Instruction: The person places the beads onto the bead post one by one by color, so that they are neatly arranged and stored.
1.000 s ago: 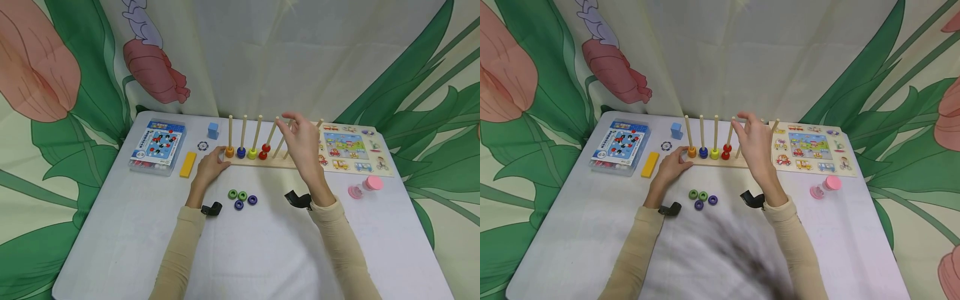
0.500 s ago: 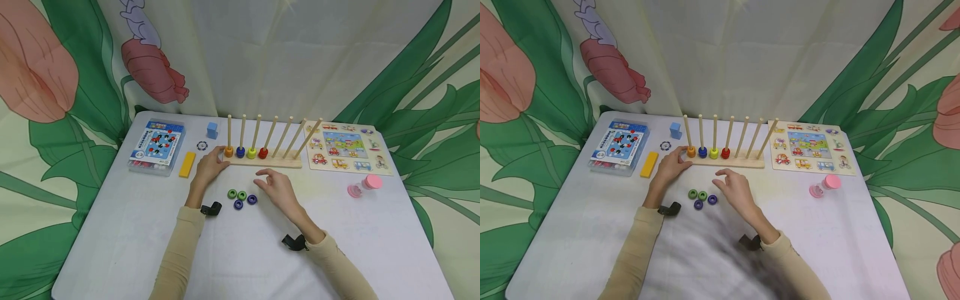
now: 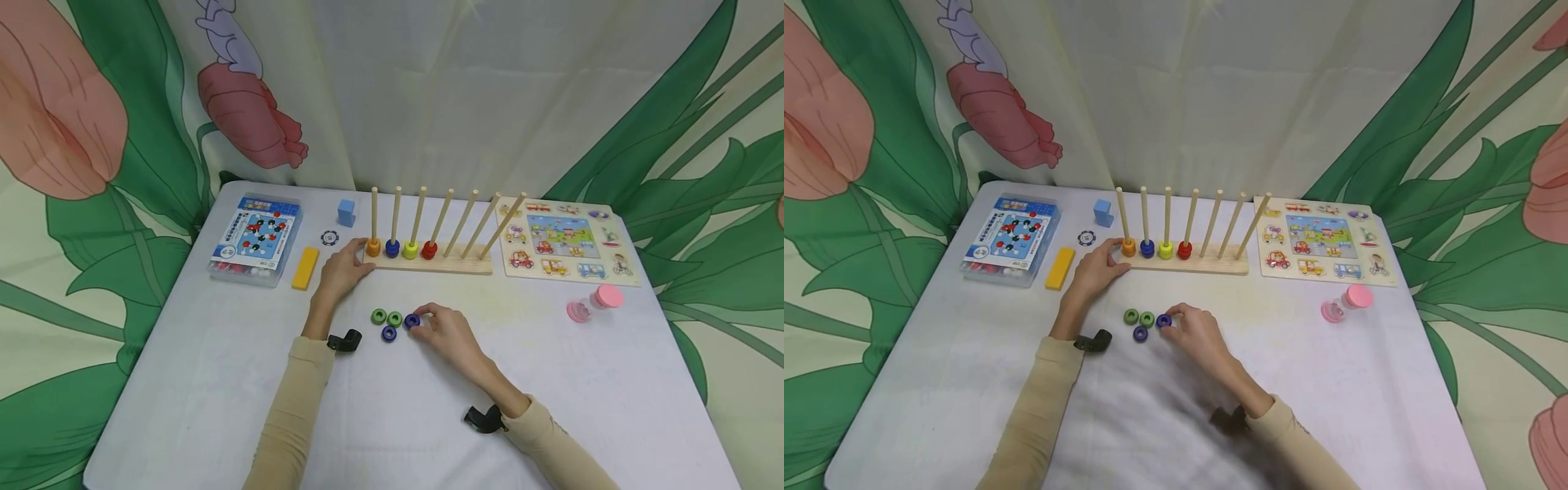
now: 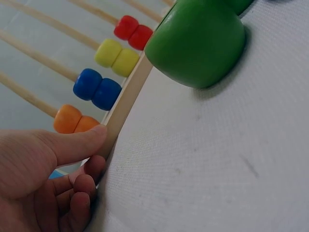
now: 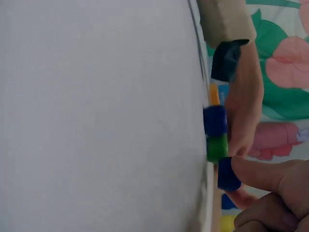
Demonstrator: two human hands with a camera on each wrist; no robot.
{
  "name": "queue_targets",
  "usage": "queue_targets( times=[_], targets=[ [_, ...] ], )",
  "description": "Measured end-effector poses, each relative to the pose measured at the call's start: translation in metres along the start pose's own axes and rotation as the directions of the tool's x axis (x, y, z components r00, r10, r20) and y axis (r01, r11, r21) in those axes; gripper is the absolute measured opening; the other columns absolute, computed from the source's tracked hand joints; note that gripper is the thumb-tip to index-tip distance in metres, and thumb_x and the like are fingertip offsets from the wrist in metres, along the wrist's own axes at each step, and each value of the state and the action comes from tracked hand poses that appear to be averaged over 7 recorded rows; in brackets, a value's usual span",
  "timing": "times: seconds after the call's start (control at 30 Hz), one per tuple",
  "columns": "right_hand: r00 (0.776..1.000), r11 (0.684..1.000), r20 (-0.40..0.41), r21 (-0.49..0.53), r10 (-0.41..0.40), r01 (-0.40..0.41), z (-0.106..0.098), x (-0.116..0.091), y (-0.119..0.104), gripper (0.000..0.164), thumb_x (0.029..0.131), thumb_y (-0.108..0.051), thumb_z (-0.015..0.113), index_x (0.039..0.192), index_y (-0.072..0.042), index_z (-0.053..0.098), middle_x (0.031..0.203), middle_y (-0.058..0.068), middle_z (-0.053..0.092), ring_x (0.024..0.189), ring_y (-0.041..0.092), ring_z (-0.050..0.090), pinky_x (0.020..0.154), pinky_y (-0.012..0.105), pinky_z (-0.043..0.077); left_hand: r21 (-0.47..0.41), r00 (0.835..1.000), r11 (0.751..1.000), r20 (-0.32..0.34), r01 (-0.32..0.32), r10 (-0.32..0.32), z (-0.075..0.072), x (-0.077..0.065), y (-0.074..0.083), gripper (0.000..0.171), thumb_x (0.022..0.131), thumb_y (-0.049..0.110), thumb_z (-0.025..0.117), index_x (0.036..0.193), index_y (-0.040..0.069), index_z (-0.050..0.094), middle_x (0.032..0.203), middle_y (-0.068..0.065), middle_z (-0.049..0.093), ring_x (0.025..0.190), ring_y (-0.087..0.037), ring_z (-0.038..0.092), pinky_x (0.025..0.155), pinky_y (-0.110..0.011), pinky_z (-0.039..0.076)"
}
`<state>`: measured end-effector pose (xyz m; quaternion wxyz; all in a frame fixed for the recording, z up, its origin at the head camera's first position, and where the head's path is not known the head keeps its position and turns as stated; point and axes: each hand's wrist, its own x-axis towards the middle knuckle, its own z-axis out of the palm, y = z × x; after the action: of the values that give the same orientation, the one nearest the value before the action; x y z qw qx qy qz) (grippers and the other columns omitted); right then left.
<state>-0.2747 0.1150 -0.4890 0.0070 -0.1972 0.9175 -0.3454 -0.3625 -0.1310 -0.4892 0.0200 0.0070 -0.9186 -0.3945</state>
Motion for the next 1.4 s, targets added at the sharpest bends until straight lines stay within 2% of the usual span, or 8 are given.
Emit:
queue_targets(
  times=[0.17,0.33,0.53,0.7,0.8,1.27,1.33,1.4],
  targets=[
    [0.996,1.000,-0.086,0.003,-0.025,0.025,-0.027,0.010,-0.011,0.030,0.083,-0.025,0.075,0.108,-0.010,0.068,0.048,-0.005,0.037,0.041,0.008,0.031,0.039,0.024,0.025,-0.007,1.000,1.000,-0.012,-0.008,0.008,0.001,0.000,-0.001,0.062,0.086,0.032,0.070,0.141,0.023,0.044,0.079,-0.003,0.059,0.062,-0.020,0.054,0.054,-0.032,0.041],
    [0.976,0.999,-0.218,0.037,-0.006,0.014,-0.073,0.026,-0.027,0.036,0.084,-0.028,0.073,0.113,-0.008,0.066,0.052,-0.001,0.037,0.043,0.011,0.031,0.039,0.025,0.023,-0.015,1.000,1.000,-0.006,-0.003,0.003,0.002,-0.001,-0.002,0.062,0.086,0.032,0.070,0.141,0.023,0.044,0.078,-0.003,0.059,0.062,-0.020,0.054,0.053,-0.032,0.040],
    [0.910,0.991,-0.415,0.116,-0.009,0.063,-0.128,0.042,-0.049,0.039,0.085,-0.033,0.072,0.115,-0.009,0.066,0.053,0.005,0.035,0.042,0.014,0.028,0.036,0.027,0.020,-0.016,1.000,1.000,-0.015,-0.013,0.013,0.003,-0.001,-0.003,0.062,0.086,0.033,0.070,0.141,0.022,0.044,0.078,-0.003,0.059,0.062,-0.020,0.054,0.054,-0.033,0.041],
    [0.849,0.991,-0.528,0.093,-0.030,0.093,-0.156,0.055,-0.060,0.041,0.086,-0.035,0.069,0.118,-0.010,0.065,0.053,0.008,0.035,0.041,0.015,0.030,0.036,0.026,0.019,-0.009,1.000,1.000,-0.022,-0.021,0.021,0.002,-0.001,-0.003,0.062,0.086,0.033,0.070,0.141,0.023,0.044,0.078,-0.002,0.059,0.062,-0.020,0.054,0.055,-0.033,0.041],
    [0.841,0.995,-0.540,0.062,-0.027,0.072,-0.162,0.062,-0.063,0.042,0.087,-0.036,0.068,0.119,-0.009,0.064,0.054,0.009,0.037,0.041,0.017,0.032,0.037,0.026,0.021,-0.011,1.000,1.000,-0.023,-0.019,0.019,0.002,-0.001,-0.003,0.061,0.086,0.033,0.070,0.141,0.023,0.044,0.078,-0.002,0.059,0.062,-0.020,0.054,0.055,-0.033,0.041],
    [0.883,0.999,-0.468,0.004,0.037,-0.039,-0.161,0.071,-0.063,0.044,0.088,-0.041,0.065,0.120,-0.009,0.064,0.058,0.009,0.042,0.043,0.021,0.038,0.037,0.028,0.025,-0.005,1.000,1.000,-0.024,-0.012,0.012,0.001,0.000,-0.002,0.062,0.086,0.033,0.070,0.141,0.023,0.044,0.079,-0.003,0.059,0.062,-0.020,0.054,0.055,-0.033,0.041],
    [0.879,1.000,-0.475,0.004,0.029,-0.031,-0.158,0.071,-0.061,0.044,0.089,-0.040,0.065,0.120,-0.009,0.064,0.058,0.009,0.042,0.043,0.021,0.038,0.037,0.027,0.026,-0.008,1.000,1.000,-0.024,-0.015,0.015,0.001,0.000,-0.003,0.062,0.086,0.033,0.070,0.141,0.023,0.044,0.079,-0.003,0.059,0.062,-0.020,0.054,0.055,-0.033,0.041],
    [0.861,1.000,-0.509,0.013,0.004,0.003,-0.154,0.069,-0.058,0.043,0.089,-0.039,0.065,0.120,-0.010,0.065,0.055,0.009,0.040,0.041,0.019,0.036,0.037,0.027,0.024,-0.007,1.000,1.000,-0.022,-0.019,0.019,0.002,0.000,-0.003,0.062,0.086,0.034,0.070,0.141,0.023,0.044,0.079,-0.003,0.059,0.062,-0.020,0.054,0.055,-0.033,0.041]
  ],
)
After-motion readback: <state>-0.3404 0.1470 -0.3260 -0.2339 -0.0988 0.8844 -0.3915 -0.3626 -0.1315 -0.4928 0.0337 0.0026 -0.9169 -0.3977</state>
